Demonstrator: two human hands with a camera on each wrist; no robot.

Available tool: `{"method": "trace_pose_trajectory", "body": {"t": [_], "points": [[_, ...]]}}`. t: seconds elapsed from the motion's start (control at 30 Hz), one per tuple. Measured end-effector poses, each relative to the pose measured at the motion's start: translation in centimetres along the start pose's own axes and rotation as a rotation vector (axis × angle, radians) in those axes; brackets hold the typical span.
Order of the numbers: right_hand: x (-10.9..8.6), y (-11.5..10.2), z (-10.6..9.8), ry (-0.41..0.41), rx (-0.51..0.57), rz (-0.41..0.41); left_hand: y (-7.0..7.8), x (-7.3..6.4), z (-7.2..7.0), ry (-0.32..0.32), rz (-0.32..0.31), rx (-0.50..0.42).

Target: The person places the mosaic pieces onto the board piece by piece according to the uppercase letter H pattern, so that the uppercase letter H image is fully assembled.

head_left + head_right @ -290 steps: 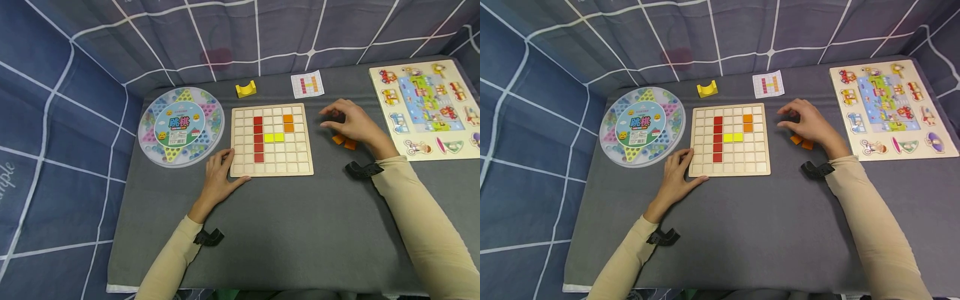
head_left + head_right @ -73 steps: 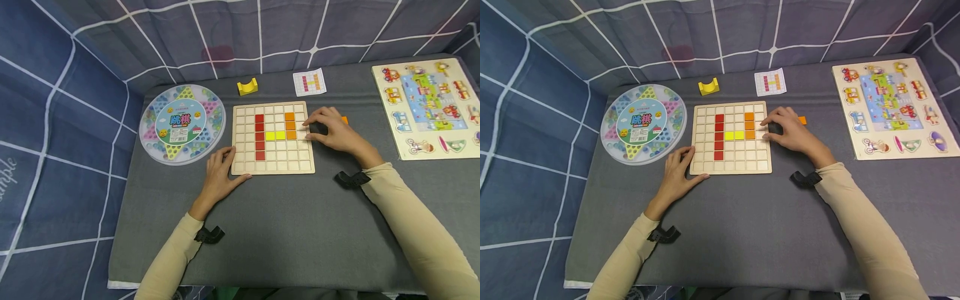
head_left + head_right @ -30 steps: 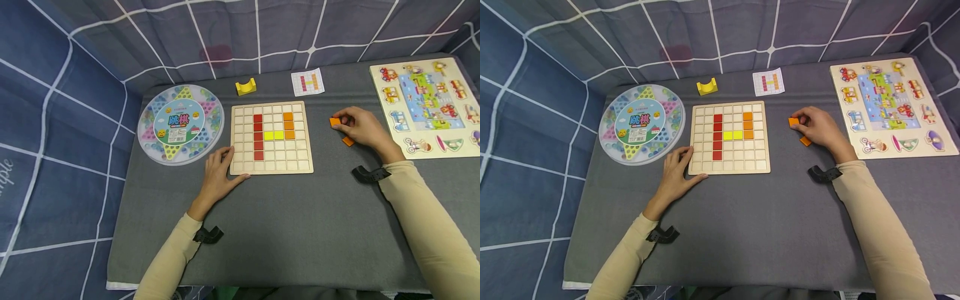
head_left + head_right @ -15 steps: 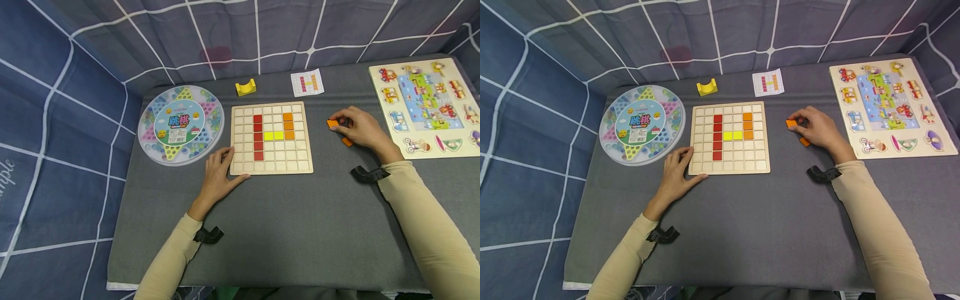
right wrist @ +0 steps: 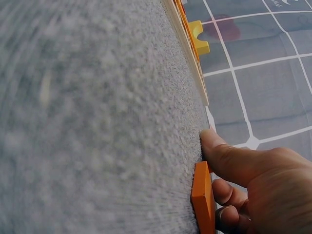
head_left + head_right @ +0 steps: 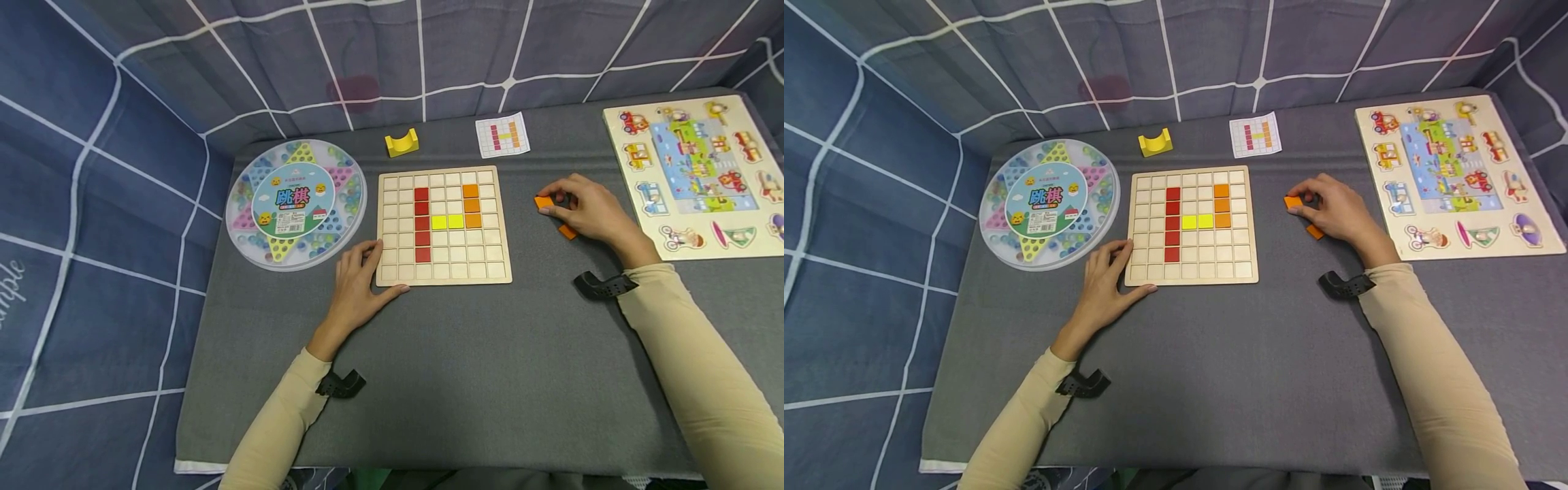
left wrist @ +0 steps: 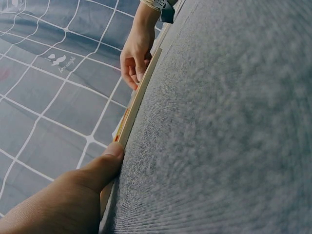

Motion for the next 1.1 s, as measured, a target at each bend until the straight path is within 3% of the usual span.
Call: {"method": "trace_pose_trajectory", "body": {"t": [0.83,1.1], "points": [[0.03,-0.20,-0.01,-0.010,-0.002,0.000,0.07,-0.04,-0.09,0.006,0.003,0.000],[0.22,-0.94,-0.08,0.027,0.000,-0.025,0.13,-0.02,-0.09,0.010,0.011,-0.004]]}}
Point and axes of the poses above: each hand's wrist, its own x-axis towards the middle knuckle, its own z-axis out of the palm, y = z × x, the point moved 4 cm from there along x, towards the middle knuckle, and after that the axes turned 3 degrees about -z, right-handed, at the moved point
